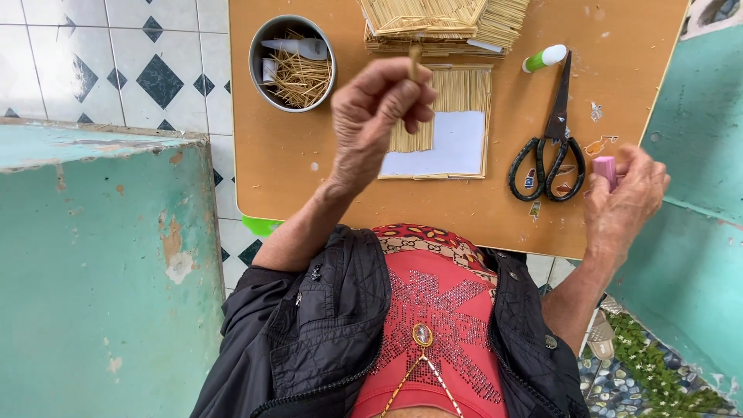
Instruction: The person selects thin bamboo sticks from a metal container, aligns them in pairs, and smooths the edges using a pink sanding block. They then use scissors to trim the ends of the sticks to a uniform length.
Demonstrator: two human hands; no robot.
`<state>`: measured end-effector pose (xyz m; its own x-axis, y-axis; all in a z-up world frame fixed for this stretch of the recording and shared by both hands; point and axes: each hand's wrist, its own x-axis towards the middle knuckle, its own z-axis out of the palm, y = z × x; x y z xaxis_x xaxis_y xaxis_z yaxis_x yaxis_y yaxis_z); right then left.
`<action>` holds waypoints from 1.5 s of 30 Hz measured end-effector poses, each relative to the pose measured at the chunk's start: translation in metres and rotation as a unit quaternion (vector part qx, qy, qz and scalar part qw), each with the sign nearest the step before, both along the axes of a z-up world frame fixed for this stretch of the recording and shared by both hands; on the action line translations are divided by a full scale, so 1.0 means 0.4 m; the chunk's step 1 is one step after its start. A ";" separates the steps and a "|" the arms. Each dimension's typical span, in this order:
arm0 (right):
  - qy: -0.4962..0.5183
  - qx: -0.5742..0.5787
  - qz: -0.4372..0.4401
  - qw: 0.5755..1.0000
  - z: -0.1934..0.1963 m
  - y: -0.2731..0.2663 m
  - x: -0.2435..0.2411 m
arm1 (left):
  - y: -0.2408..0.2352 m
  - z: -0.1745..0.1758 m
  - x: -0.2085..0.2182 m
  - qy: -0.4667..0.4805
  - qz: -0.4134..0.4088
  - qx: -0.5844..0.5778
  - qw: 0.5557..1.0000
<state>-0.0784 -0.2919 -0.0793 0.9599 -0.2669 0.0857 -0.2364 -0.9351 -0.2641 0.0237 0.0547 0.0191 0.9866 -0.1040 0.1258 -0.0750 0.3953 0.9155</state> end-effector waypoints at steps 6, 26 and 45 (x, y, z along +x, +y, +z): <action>-0.129 0.279 0.024 0.951 0.221 0.157 0.033 | -0.080 -0.060 -0.044 0.018 -0.080 0.011 0.997; -0.214 0.349 0.146 0.901 0.258 0.310 0.088 | -0.190 -0.077 -0.057 -0.196 -0.080 0.175 0.961; -0.121 0.406 0.069 0.903 0.282 0.301 0.083 | -0.188 -0.075 -0.056 -0.028 -0.172 0.099 0.980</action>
